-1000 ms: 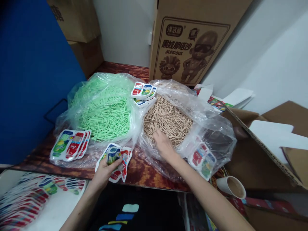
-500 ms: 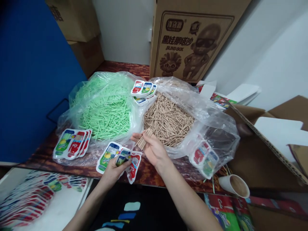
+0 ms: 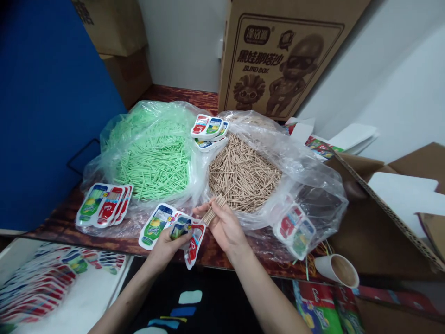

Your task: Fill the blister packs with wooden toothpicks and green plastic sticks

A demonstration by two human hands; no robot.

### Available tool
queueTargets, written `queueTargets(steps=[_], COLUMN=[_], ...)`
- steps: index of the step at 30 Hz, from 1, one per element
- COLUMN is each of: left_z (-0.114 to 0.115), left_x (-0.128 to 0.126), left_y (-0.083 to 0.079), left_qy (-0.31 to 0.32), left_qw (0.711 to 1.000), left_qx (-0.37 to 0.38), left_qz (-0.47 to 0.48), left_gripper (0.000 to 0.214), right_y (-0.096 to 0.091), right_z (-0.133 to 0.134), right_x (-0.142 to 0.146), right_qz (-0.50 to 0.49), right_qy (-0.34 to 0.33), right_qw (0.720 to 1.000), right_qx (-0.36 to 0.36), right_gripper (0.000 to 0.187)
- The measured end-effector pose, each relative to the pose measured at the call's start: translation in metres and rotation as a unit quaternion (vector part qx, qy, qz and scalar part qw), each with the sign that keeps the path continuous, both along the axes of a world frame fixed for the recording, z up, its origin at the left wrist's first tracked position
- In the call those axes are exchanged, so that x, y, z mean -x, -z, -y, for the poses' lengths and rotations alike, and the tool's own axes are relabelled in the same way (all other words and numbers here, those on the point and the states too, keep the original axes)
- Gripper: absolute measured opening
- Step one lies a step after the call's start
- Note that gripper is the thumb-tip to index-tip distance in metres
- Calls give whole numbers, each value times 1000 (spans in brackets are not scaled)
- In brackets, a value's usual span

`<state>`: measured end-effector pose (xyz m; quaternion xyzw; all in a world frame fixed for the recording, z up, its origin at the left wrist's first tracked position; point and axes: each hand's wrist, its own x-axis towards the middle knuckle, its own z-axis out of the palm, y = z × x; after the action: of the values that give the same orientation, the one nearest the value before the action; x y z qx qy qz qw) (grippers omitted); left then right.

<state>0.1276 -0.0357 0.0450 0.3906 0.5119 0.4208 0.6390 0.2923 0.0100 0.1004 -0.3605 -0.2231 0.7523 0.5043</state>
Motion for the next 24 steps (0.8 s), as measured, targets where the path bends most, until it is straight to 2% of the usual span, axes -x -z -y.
queueTargets(steps=[6, 11, 13, 15, 19, 22, 24], left_z=[-1, -1, -2, -3, -6, -7, -8], left_x=[2, 4, 5, 5, 6, 8, 10], left_y=[1, 1, 1, 0, -3, -6, -7], left_qy=[21, -4, -22, -38, -52, -62, -70], left_qw=[998, 995, 994, 993, 993, 992, 992], left_qx=[-49, -72, -70, -66, -64, -65, -63], left_qz=[-46, -74, -81, -85, -85, -87, -82], left_gripper=[22, 20, 21, 22, 23, 21, 21], right_y=[-3, -5, -8, -11, -16, -16, -15], right_z=[8, 14, 15, 17, 20, 21, 21], right_x=[6, 3, -1, -5, -9, -9, -7], right_qz=[75, 196, 227, 256, 350, 414, 446], right_qy=[-52, -146, -138, -122, -107, -93, -108], right_qw=[995, 962, 954, 945, 902, 862, 832], right_qx=[-47, -121, -140, -165, -231, -276, -312], right_gripper=[18, 23, 35, 38, 21, 15, 13])
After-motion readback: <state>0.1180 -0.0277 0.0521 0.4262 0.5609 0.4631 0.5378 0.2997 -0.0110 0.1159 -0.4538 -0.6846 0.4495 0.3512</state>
